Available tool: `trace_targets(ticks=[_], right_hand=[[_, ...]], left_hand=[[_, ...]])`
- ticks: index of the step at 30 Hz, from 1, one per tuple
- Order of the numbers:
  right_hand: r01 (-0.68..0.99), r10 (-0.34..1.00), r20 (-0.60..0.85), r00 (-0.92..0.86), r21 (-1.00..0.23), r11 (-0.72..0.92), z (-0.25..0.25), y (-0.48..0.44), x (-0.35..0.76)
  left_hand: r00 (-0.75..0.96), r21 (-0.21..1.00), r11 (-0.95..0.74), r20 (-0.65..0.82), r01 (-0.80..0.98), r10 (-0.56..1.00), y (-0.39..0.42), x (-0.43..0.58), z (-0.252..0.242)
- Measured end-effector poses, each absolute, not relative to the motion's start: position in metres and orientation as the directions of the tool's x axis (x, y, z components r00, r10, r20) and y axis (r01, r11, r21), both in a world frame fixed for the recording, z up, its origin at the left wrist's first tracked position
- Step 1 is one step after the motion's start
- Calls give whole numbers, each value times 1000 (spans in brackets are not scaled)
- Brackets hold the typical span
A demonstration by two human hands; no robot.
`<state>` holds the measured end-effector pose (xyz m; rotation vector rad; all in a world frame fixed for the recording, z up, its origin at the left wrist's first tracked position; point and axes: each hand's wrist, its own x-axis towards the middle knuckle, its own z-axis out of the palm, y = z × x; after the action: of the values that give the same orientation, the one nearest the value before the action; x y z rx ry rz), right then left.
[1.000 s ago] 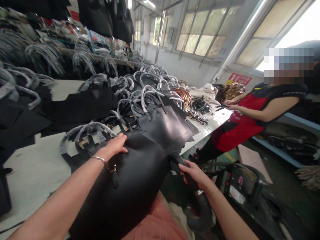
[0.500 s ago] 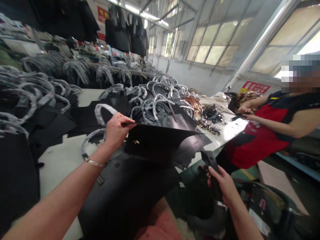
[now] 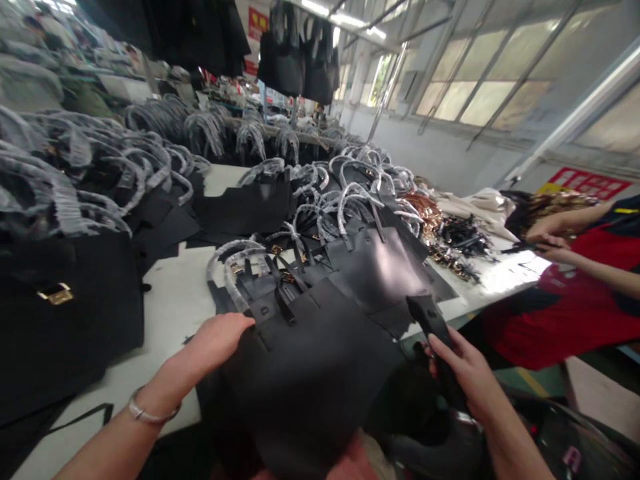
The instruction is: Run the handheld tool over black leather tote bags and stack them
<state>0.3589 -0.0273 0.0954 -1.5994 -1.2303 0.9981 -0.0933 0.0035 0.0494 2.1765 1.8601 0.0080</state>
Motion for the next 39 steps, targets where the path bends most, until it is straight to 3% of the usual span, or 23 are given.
trace_targets(ticks=[3,6,10,16,31,36,39], right_hand=[[356,982,-188,12,-917,-180,94,-20,327],[446,942,-293,-163,-874,-195,88,-5,290],[485,822,-435,-367,-844,-230,79,26,255],[510,690,-607,-394,-769,-385,79,65,240],[509,703,-602,-378,-770,-386,79,67,232],[458,855,-394,-339,-862,-216,82,72,209],[449,869,-324,-375,-883,-136,89,67,208]], left_hand=[[103,153,-96,-38,984,994,-7,-70,50],[234,245,-254,108,936,966,-18,-28,34],[334,332,-379,187,864,924,-35,17,-5],[364,267,-442,297,856,883,-45,27,-30],[341,325,-439,317,837,885,-45,28,-28],[342,311,-444,331,840,880,-45,28,-28],[339,306,-462,379,833,861,-46,28,-31]])
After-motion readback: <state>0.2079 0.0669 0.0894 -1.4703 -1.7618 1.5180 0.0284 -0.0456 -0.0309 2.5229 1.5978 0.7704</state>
